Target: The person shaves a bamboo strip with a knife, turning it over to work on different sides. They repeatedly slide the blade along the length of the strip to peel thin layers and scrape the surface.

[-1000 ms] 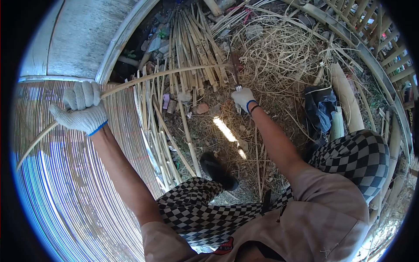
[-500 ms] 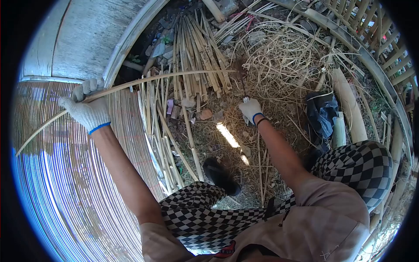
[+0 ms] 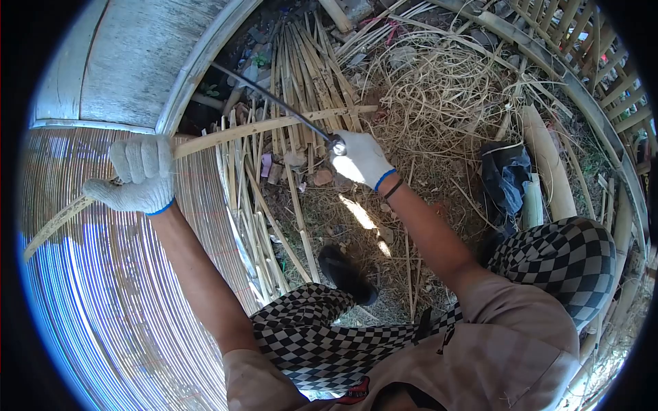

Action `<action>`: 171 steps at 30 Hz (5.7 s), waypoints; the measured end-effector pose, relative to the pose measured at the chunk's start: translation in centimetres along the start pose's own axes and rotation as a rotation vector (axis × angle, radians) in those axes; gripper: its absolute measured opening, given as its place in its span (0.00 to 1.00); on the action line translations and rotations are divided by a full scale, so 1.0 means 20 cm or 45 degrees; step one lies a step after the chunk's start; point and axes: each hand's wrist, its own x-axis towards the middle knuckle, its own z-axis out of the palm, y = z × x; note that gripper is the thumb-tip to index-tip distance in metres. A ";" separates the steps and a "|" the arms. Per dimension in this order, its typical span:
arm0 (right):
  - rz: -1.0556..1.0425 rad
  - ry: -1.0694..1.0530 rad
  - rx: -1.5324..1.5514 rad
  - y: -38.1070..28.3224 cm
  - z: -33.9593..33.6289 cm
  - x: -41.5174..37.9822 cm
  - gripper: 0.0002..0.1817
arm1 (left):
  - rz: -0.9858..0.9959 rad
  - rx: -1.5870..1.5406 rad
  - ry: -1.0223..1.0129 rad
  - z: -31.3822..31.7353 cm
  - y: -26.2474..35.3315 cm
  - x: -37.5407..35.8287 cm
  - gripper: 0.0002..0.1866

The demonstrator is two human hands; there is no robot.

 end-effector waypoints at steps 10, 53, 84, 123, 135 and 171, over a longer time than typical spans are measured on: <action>0.333 -0.078 -0.210 -0.01 -0.12 -0.02 0.15 | 0.002 -0.058 -0.045 -0.10 0.01 -0.01 0.36; 1.315 -0.048 0.171 0.77 -0.08 0.00 0.11 | -0.017 -0.056 0.001 -0.09 0.02 0.00 0.34; 0.778 -0.018 0.074 0.39 -0.02 0.00 0.15 | 0.126 0.149 0.182 -0.14 -0.01 0.03 0.56; 1.092 0.005 0.202 0.87 0.00 -0.23 0.17 | -0.029 0.084 -0.309 0.31 -0.26 0.25 0.36; 0.588 -0.005 -0.741 0.06 -0.31 -0.09 0.34 | 0.569 0.438 1.260 0.25 -0.51 0.08 0.31; 0.042 -0.249 -1.004 -0.55 -0.68 -0.45 0.10 | 0.418 -0.232 1.261 -0.24 -0.97 -0.39 0.13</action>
